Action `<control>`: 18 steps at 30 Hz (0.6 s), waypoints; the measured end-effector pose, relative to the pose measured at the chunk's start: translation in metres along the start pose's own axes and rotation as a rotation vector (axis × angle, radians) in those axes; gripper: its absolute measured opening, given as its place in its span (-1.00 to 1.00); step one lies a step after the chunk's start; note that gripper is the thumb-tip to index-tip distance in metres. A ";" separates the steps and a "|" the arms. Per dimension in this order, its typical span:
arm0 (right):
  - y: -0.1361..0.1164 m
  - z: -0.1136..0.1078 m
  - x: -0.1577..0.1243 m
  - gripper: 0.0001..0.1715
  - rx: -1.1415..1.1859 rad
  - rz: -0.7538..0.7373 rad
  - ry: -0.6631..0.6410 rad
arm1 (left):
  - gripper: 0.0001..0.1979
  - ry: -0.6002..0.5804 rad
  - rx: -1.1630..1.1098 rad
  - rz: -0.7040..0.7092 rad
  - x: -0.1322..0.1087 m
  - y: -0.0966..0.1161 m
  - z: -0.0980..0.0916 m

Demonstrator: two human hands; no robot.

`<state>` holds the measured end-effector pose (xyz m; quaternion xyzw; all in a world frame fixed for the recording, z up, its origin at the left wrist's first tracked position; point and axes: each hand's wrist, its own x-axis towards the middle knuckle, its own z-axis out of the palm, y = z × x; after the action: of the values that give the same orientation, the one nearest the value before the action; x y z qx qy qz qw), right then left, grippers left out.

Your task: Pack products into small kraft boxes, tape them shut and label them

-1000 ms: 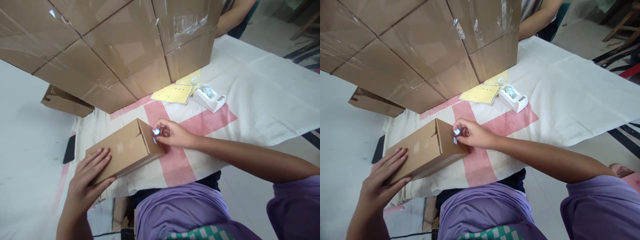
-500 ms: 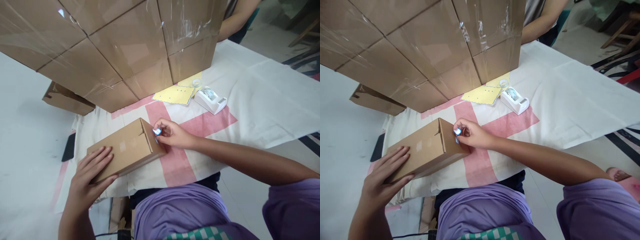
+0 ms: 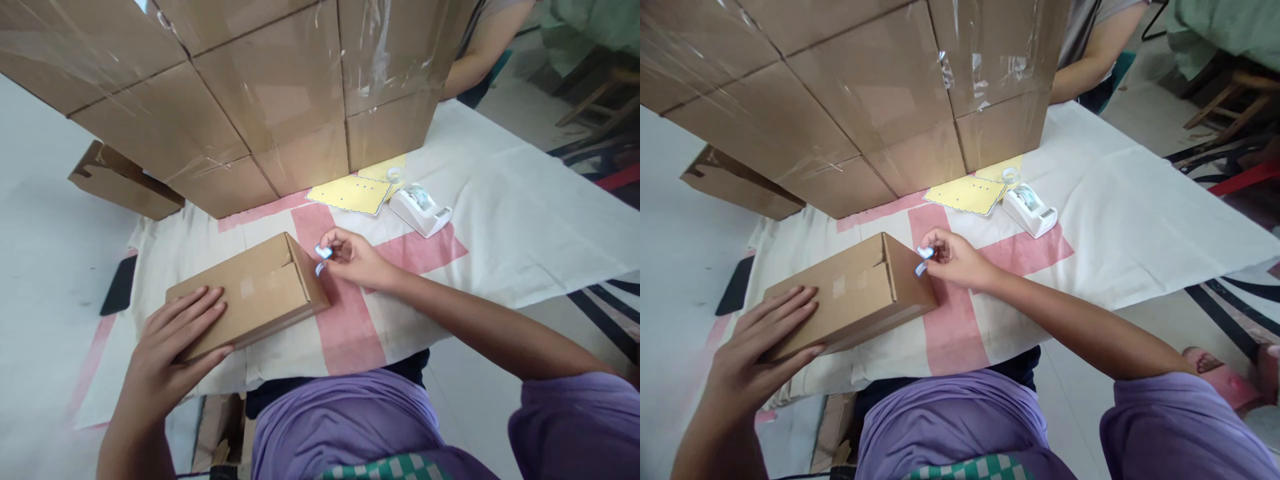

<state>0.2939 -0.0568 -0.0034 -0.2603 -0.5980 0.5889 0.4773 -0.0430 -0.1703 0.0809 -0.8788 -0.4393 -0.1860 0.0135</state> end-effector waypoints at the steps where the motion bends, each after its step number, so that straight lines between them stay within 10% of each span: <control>1: -0.003 -0.010 0.007 -0.73 -0.110 0.018 0.049 | -0.29 -0.006 0.003 -0.007 0.000 0.000 0.000; 9: -0.019 -0.107 0.102 -0.68 -1.060 0.370 0.281 | -0.32 0.014 0.029 0.017 -0.001 -0.003 0.005; 18: -0.031 -0.126 0.099 -0.69 -1.325 0.393 0.322 | -0.35 0.076 0.048 0.059 -0.003 -0.003 0.011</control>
<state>0.3715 0.0822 0.0335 -0.6828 -0.6943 0.1309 0.1859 -0.0432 -0.1684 0.0696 -0.8830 -0.4167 -0.2083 0.0567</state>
